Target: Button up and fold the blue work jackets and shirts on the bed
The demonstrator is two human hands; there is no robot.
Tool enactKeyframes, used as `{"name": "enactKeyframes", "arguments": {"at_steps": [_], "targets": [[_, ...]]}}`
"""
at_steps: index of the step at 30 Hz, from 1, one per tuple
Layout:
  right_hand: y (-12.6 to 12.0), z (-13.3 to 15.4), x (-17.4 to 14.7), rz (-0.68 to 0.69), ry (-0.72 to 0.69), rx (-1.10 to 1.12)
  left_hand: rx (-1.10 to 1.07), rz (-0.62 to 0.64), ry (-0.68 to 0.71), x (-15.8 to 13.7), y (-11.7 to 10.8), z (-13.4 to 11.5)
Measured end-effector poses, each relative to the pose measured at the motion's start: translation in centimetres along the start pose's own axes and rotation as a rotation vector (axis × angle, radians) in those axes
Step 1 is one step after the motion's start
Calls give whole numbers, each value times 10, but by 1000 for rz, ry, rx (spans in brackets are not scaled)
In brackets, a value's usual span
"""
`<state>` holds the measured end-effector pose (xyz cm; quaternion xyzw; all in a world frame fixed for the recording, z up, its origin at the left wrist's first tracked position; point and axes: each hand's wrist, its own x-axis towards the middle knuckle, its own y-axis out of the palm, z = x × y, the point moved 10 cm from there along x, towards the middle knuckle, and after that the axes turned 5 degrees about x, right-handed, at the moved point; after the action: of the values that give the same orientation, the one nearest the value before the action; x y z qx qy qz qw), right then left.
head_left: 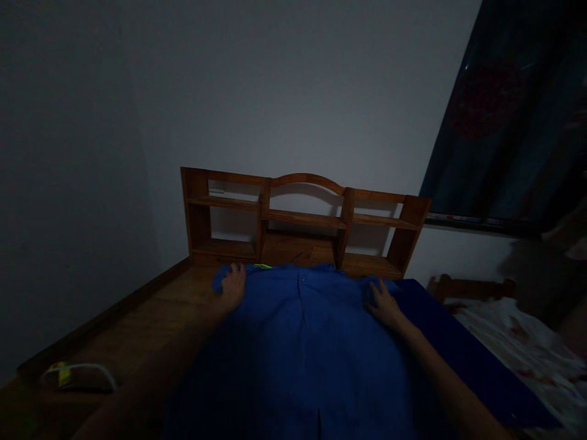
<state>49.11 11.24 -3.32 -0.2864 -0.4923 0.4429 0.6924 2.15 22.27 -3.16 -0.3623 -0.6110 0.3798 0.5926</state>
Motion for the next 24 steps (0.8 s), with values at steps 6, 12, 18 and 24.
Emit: {"name": "enactKeyframes", "arguments": {"at_steps": [6, 12, 18, 24], "targets": [[3, 122, -97, 49, -296, 246, -563, 46, 587, -88, -22, -120], [51, 167, -138, 256, -302, 560, -808, 323, 563, -157, 9, -161], [57, 153, -150, 244, -275, 597, -727, 223, 704, -175, 7, -146], [-1, 77, -96, 124, -195, 252, -499, 191, 615, -115, 11, -85]]}}
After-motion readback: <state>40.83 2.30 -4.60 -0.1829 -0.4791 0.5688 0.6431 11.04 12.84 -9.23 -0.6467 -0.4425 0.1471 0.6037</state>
